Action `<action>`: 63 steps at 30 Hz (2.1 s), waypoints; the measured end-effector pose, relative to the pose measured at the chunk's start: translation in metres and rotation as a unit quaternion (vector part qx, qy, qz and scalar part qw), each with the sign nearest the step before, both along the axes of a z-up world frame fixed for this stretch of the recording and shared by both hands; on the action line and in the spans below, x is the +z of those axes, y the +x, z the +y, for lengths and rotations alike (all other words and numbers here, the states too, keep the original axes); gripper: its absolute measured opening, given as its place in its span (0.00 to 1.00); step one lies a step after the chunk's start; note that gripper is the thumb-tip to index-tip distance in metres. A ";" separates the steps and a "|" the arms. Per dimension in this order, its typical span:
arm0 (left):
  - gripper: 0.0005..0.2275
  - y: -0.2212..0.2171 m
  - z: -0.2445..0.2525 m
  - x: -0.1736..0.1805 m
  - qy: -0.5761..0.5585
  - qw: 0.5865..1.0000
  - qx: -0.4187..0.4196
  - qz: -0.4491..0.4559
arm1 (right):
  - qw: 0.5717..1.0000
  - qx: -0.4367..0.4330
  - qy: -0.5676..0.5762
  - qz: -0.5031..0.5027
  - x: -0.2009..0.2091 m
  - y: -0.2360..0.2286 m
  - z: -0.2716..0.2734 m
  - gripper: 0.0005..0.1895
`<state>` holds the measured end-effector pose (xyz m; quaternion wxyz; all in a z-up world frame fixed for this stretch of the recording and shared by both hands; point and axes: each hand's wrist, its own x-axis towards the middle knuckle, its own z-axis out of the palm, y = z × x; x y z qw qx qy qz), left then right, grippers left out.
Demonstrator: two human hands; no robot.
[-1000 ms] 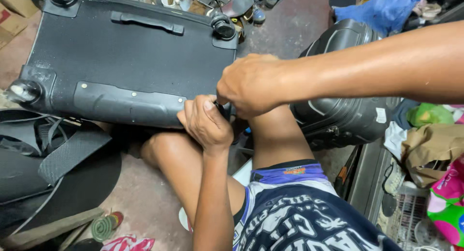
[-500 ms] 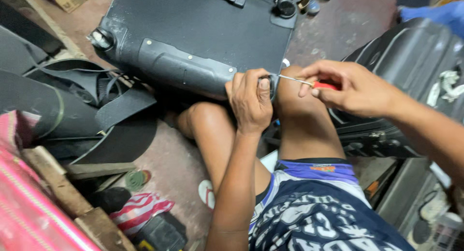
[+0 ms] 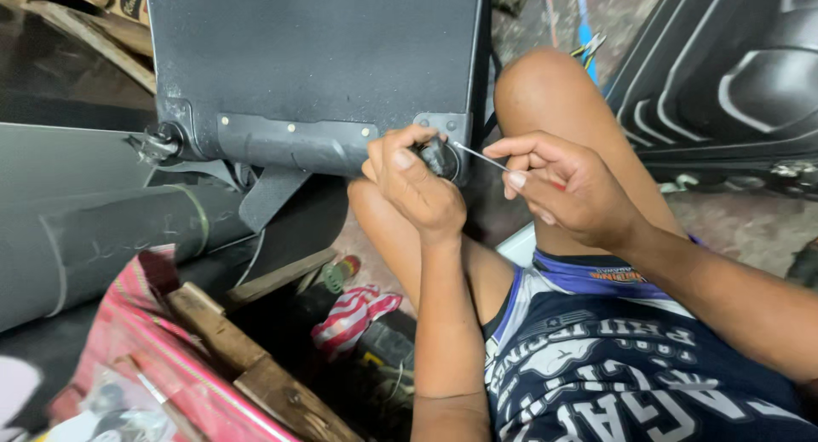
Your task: The person uses a screwdriver and pliers to adjust and tighten the wheel assembly on the bottom corner of a black suitcase. They repeatedly pry and screw at the wheel housing while seated on the floor.
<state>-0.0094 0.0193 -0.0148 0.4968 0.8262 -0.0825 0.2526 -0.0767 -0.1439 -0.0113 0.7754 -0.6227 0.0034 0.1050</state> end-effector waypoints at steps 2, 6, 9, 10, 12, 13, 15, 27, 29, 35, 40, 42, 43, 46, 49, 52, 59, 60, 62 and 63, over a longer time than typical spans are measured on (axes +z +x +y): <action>0.21 -0.004 0.001 -0.002 -0.011 1.000 -0.001 -0.006 | 0.999 0.014 0.018 -0.041 -0.010 0.001 0.001 0.19; 0.18 -0.003 -0.001 -0.010 -0.134 0.990 -0.026 0.039 | 0.998 0.020 0.048 -0.026 -0.017 0.004 0.009 0.17; 0.17 -0.005 0.000 -0.015 -0.144 0.988 -0.007 0.050 | 0.999 0.019 0.025 -0.041 -0.017 0.008 0.010 0.16; 0.17 -0.006 0.001 -0.016 -0.135 0.990 0.001 0.046 | 0.998 0.016 0.009 -0.060 -0.017 0.010 0.010 0.15; 0.17 -0.007 0.000 -0.015 -0.117 0.992 0.017 0.042 | 0.996 0.011 -0.014 -0.091 -0.016 0.015 0.008 0.14; 0.17 -0.008 0.000 -0.015 -0.112 0.993 0.025 0.042 | 0.994 0.010 -0.023 -0.102 -0.016 0.018 0.007 0.14; 0.18 -0.008 -0.001 -0.014 -0.112 0.992 0.037 0.037 | 0.991 0.003 -0.029 -0.130 -0.014 0.021 0.007 0.14; 0.22 -0.008 0.001 -0.009 -0.118 0.992 0.014 0.043 | 0.990 0.065 0.002 -0.121 -0.008 0.030 0.009 0.19; 0.22 -0.009 0.003 -0.002 -0.176 0.980 -0.015 0.086 | 0.990 0.073 -0.006 -0.121 -0.006 0.033 0.003 0.19; 0.23 -0.003 0.003 0.006 -0.170 0.979 -0.030 0.110 | 0.977 0.172 -0.051 -0.116 0.001 0.063 -0.021 0.19; 0.20 -0.002 -0.004 0.007 -0.177 0.978 -0.049 0.101 | 0.960 0.248 -0.132 -0.016 0.017 0.078 -0.031 0.20; 0.20 0.001 -0.007 0.012 -0.176 0.978 -0.041 0.102 | 0.954 0.259 -0.150 0.006 0.029 0.086 -0.029 0.19; 0.20 0.001 -0.006 0.015 -0.158 0.981 -0.039 0.109 | 0.951 0.260 -0.166 0.024 0.036 0.088 -0.027 0.19; 0.22 0.000 0.000 0.025 -0.037 0.992 -0.041 0.114 | 0.936 0.236 -0.257 0.041 0.060 0.078 -0.031 0.20; 0.22 0.001 -0.001 0.024 -0.019 0.995 -0.036 0.094 | 0.863 0.174 -0.435 -0.189 0.079 0.048 -0.021 0.22; 0.22 0.001 -0.002 0.020 -0.022 0.996 -0.028 0.079 | 0.854 0.129 -0.417 -0.284 0.068 0.031 -0.020 0.21; 0.22 0.003 0.002 0.013 -0.005 0.999 -0.019 0.037 | 0.925 0.263 -0.242 0.126 0.055 0.073 -0.032 0.24; 0.22 0.002 0.000 0.010 -0.004 0.999 -0.021 0.039 | 0.868 0.268 -0.417 0.010 0.068 0.066 -0.028 0.27; 0.22 0.007 -0.002 0.008 0.002 1.000 -0.014 0.026 | 0.635 0.248 -0.688 -0.250 0.102 0.054 -0.014 0.33; 0.22 0.008 -0.001 0.008 -0.003 1.000 -0.007 0.021 | 0.599 0.277 -0.714 -0.235 0.113 0.054 -0.005 0.35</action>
